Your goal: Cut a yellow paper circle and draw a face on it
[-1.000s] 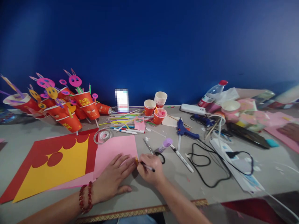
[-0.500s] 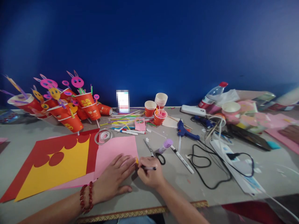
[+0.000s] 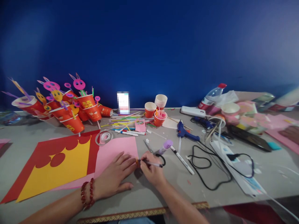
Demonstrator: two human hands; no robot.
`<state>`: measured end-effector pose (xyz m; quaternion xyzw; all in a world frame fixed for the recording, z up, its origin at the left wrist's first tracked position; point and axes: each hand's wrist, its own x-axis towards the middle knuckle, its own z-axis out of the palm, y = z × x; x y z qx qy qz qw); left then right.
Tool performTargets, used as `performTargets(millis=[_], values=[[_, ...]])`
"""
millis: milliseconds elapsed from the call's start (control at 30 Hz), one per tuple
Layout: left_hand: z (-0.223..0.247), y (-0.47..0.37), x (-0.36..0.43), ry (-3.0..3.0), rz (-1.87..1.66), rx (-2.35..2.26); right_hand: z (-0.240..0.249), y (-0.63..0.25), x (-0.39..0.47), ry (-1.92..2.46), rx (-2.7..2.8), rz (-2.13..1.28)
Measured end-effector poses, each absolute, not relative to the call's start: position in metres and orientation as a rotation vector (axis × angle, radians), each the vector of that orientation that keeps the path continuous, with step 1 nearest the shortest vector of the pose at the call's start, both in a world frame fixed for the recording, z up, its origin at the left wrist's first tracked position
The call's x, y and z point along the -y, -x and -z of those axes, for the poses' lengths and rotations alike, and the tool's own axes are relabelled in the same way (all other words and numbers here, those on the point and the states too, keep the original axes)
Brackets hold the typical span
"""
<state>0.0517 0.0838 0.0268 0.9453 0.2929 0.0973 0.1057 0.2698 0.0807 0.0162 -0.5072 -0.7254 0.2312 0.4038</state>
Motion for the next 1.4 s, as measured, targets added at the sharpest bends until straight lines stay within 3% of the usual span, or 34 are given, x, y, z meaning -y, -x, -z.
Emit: performTargets(millis=[467, 733, 967, 1400], values=[[-0.052, -0.064, -0.118, -2.731, -0.191, -0.703, -0.009, -0.274, -0.079, 1.262, 1.668, -0.599], [-0.063, -0.071, -0.145, -2.765, 0.047, -0.557, -0.003, -0.287, -0.073, 0.979, 1.432, -0.533], [-0.065, -0.077, -0.163, -2.758, 0.207, -0.487, -0.02, -0.275, -0.073, 0.901, 1.946, -0.286], [-0.065, -0.086, -0.172, -2.706, 0.29, -0.491, -0.004, -0.265, -0.075, 0.945, 2.113, -0.207]])
